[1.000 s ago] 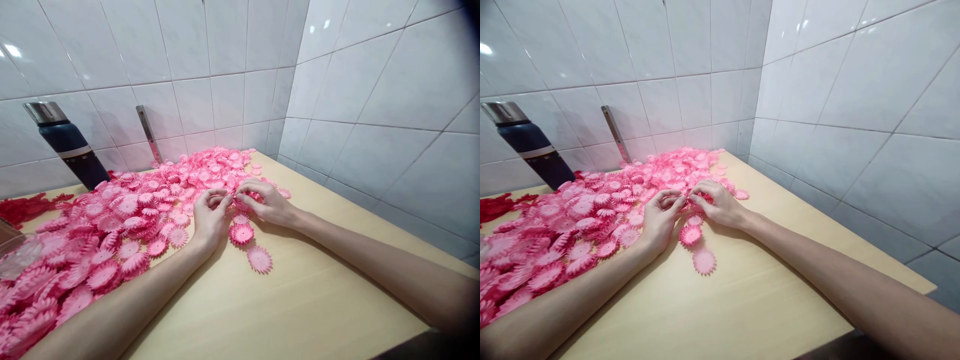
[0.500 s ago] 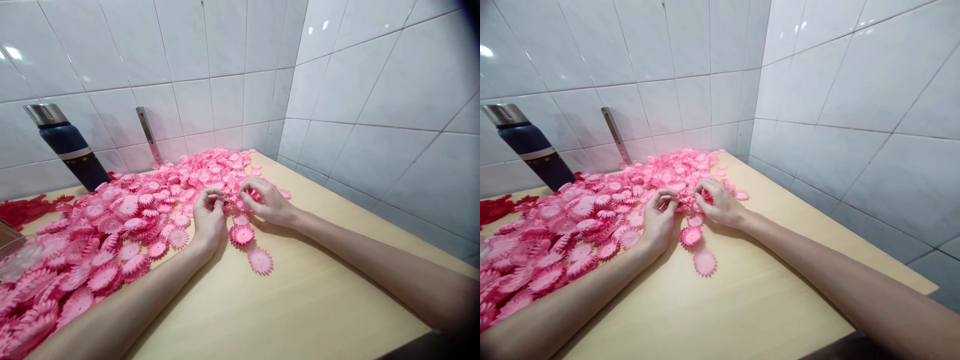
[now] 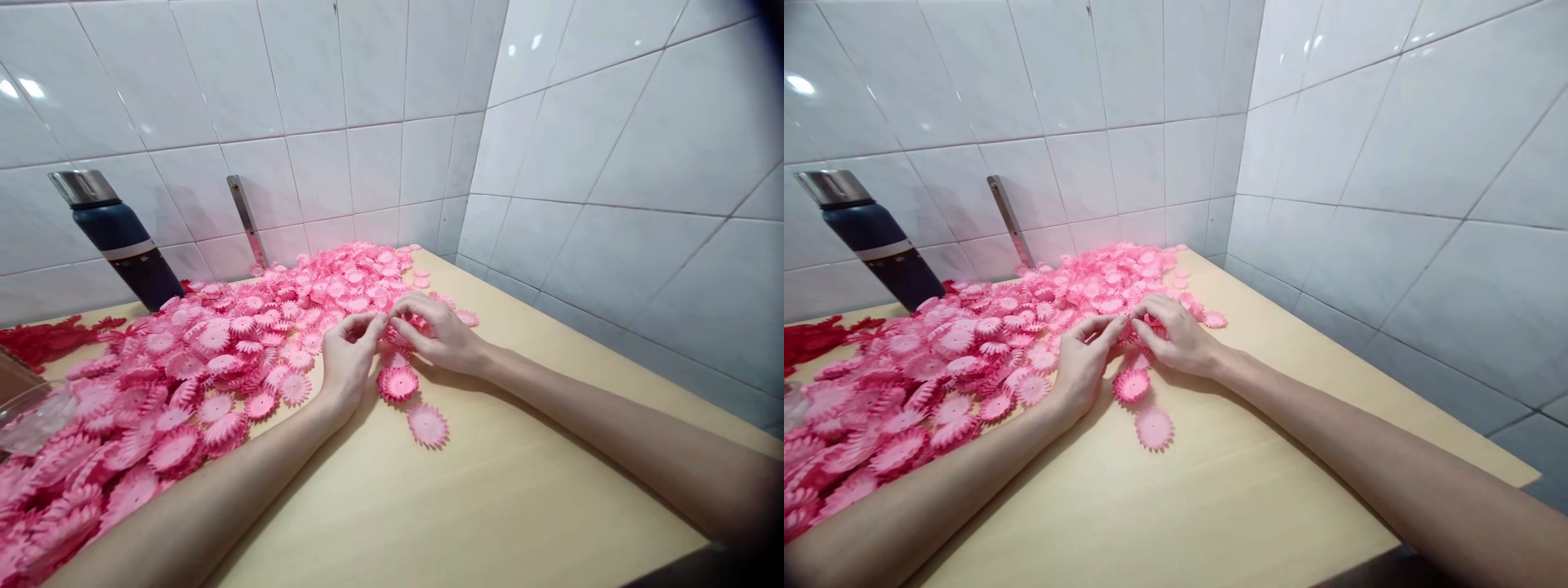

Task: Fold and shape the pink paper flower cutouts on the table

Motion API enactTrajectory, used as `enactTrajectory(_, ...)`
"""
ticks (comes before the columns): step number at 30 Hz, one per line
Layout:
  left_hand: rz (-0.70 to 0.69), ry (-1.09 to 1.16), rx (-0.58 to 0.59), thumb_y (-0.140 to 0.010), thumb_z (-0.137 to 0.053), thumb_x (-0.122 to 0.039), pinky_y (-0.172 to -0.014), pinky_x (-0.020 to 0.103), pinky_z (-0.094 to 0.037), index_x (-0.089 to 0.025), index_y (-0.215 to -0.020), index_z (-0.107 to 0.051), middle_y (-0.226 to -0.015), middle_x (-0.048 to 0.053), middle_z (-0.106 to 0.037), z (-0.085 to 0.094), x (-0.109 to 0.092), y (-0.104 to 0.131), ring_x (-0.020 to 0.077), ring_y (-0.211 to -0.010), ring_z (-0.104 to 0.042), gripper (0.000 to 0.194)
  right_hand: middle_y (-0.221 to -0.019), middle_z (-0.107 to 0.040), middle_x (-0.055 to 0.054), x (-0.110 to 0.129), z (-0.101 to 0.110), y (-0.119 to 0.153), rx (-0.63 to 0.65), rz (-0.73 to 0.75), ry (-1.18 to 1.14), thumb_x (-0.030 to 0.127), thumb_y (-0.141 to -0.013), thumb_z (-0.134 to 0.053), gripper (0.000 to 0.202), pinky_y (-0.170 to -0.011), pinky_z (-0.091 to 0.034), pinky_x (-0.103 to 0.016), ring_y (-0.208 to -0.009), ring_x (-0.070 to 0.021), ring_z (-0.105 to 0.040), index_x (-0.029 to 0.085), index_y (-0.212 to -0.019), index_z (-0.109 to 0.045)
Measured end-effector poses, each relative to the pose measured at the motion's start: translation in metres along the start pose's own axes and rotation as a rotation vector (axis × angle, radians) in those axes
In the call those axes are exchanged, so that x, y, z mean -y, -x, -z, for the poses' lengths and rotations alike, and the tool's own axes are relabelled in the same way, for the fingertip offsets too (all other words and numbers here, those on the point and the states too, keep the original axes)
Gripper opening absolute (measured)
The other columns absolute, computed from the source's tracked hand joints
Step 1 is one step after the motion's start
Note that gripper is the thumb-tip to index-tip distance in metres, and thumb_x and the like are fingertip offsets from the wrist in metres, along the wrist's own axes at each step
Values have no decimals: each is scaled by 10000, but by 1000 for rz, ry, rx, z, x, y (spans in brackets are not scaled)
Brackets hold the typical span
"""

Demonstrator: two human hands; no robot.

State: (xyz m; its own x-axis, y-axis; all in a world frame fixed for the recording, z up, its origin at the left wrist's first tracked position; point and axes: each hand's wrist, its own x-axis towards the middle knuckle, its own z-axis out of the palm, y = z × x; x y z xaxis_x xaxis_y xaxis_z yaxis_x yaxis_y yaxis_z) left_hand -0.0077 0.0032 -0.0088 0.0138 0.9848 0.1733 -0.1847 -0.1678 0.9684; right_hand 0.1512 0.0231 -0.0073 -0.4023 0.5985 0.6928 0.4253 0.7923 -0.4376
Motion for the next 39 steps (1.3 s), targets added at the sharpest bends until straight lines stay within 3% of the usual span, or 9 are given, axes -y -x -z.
enactTrajectory(13,-65,-81,-5,-740,-696,-331,-733,279,-490,-145,-811,-746,-836,74,-731,1,4,-1,165,-771,-635,205,-814,-616,-56,0,1,1,12,-34,24,182,-913,-491,130,-759,-437,-362,-796,-198,-537,188,-808,-567)
enactTrajectory(21,38,6,24,-630,-797,-340,-727,299,-513,-120,-809,-730,-814,79,-714,3,2,2,174,-752,-648,291,-811,-603,-48,0,0,0,-3,-37,4,172,-912,-491,119,-762,-436,-355,-804,-192,-527,191,-815,-559)
enactTrajectory(34,25,-15,31,-686,-739,-300,-743,302,-520,-139,-814,-753,-877,88,-734,0,0,3,170,-748,-647,206,-882,-570,-64,1,1,1,-6,-54,0,196,-906,-507,116,-777,-457,-386,-847,-204,-536,201,-825,-589)
enactTrajectory(39,30,-1,40,-693,-728,-285,-735,299,-515,-140,-805,-753,-797,76,-727,-1,-1,3,170,-749,-642,185,-874,-576,-62,1,1,1,-2,-67,-14,203,-906,-512,118,-775,-458,-379,-848,-202,-540,201,-819,-593)
